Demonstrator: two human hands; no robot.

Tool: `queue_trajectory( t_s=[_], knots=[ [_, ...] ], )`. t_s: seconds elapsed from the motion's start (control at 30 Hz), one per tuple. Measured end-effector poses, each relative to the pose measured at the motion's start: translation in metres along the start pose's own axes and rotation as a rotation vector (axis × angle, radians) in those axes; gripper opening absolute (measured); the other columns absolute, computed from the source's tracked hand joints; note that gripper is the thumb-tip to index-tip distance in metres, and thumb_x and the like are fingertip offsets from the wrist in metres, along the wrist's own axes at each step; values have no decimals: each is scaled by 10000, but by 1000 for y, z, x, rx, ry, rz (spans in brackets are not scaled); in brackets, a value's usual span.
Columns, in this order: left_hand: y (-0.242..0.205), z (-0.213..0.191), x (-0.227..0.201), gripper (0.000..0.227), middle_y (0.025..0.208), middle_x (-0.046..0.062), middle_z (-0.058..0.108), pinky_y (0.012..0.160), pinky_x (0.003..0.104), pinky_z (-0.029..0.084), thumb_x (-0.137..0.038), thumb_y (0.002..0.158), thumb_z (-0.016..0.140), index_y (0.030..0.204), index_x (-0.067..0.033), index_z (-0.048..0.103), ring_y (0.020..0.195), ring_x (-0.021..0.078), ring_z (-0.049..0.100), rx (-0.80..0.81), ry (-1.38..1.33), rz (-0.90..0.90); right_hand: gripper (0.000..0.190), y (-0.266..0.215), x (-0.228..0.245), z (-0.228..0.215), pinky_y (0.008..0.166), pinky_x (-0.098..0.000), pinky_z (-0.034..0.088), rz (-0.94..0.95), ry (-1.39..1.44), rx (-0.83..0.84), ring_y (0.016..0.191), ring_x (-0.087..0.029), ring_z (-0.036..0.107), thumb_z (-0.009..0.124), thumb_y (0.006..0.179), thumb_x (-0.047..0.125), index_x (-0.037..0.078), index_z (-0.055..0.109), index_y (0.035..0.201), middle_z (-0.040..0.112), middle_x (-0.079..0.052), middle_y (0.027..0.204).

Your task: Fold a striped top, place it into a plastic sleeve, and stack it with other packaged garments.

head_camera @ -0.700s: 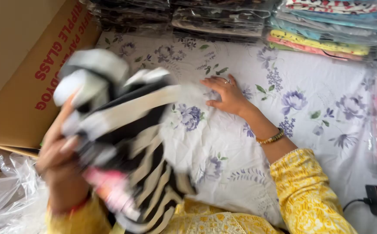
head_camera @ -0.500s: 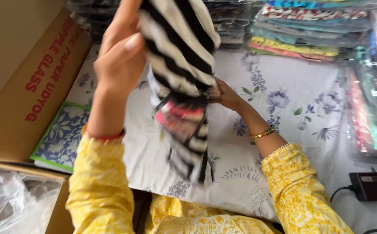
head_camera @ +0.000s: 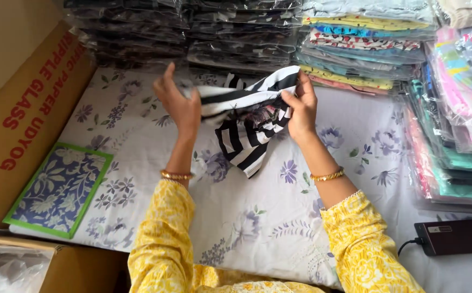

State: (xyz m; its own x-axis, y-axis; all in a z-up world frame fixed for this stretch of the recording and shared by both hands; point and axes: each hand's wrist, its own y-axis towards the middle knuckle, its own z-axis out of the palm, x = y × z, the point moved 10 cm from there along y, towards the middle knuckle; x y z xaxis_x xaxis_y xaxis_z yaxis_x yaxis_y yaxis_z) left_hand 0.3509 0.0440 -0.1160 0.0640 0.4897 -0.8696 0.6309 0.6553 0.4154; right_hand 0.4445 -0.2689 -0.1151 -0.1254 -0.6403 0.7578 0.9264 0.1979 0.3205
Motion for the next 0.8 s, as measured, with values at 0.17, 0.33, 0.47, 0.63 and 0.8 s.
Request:
queue_trajectory(
  t_s=[0.17,0.33,0.47,0.63,0.8],
  knots=[
    [-39,26,-37,820,1449,146,446,1113,537,265,-137,793,757,1546,-179,433,1362,367,385,157,131,333,420,-54,-55,65,988,-328,529,97,-596,769,1134,-158,665,772,884,54,41,671,1291,708,-75,1260],
    [-47,69,0,606,1103,-39,688,1098,567,216,-222,759,802,1342,-222,636,1202,208,518,590,34,369,252,-39,-89,25,869,-286,604,240,-839,614,950,-104,738,779,893,140,91,784,1140,803,-40,1059],
    [-27,69,81,72,886,-9,659,996,451,357,-152,712,763,778,-181,756,1039,188,577,527,274,326,304,-8,-83,-31,830,-243,556,212,-897,441,983,-88,725,744,908,130,105,753,1211,785,-24,1095],
    [1,33,111,185,898,36,633,867,331,512,-11,726,538,816,-95,675,879,191,653,359,-223,181,382,-20,-84,-12,807,-217,523,182,-957,620,996,-81,682,768,842,87,77,732,1223,744,-19,1131],
    [-28,51,71,299,972,47,666,805,296,510,-295,962,680,1118,-42,715,888,172,602,784,-237,-194,221,-26,-120,-30,775,-202,544,290,-899,705,861,-57,657,742,914,77,54,739,1134,744,4,961]
  ],
)
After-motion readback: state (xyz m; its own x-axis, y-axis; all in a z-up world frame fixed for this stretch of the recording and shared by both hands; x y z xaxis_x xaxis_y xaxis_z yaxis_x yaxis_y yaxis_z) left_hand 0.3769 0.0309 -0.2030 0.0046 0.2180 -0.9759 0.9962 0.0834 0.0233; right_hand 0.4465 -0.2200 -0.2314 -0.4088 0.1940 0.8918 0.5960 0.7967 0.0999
